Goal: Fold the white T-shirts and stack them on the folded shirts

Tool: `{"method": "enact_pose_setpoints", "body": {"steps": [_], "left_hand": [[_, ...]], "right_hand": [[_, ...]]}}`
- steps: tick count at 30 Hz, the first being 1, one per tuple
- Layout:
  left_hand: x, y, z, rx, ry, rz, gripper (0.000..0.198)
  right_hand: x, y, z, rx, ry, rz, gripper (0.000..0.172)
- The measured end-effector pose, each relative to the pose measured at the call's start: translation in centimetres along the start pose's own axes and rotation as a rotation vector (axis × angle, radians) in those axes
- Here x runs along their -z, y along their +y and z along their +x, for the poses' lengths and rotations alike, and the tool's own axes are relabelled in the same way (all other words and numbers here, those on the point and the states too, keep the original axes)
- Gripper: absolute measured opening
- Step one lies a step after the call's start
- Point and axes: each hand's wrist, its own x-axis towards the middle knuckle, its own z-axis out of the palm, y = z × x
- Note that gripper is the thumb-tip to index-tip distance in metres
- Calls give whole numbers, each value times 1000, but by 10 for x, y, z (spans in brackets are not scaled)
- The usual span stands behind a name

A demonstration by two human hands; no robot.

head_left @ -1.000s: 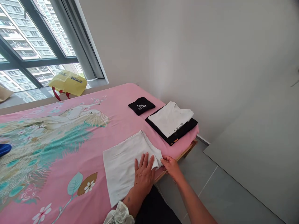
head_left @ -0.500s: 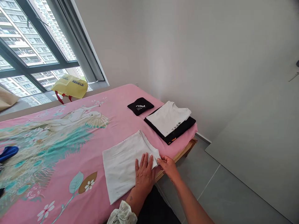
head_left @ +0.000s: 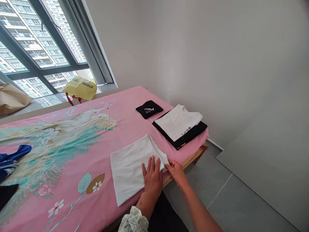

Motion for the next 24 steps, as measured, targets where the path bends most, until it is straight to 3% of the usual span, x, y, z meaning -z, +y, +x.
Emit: {"method": "enact_pose_setpoints", "body": {"steps": [7,12,16,18,20,24], "left_hand": [[-1,4,-1,-5,-16,-81,60],[0,6,0,110,-33,-159,57],[16,2,9,207,-93,-263,58],[37,-1,15,239,-118,-338,59],[71,-7,22,265,-104,-493,54],[165,-34,28,274,-86,-1145,41]], "right_hand": [[-2,-6,-6,-45,-65,185,38],[-9,-13,-13,-17,-117,221,42],[-13,-11,-11,55,-145,254,50],[-22,-9,-7,120,-143,308,55],[-40,-11,-5,212,-143,310,58],[-87,-43,-18,400,-19,53,63]]}}
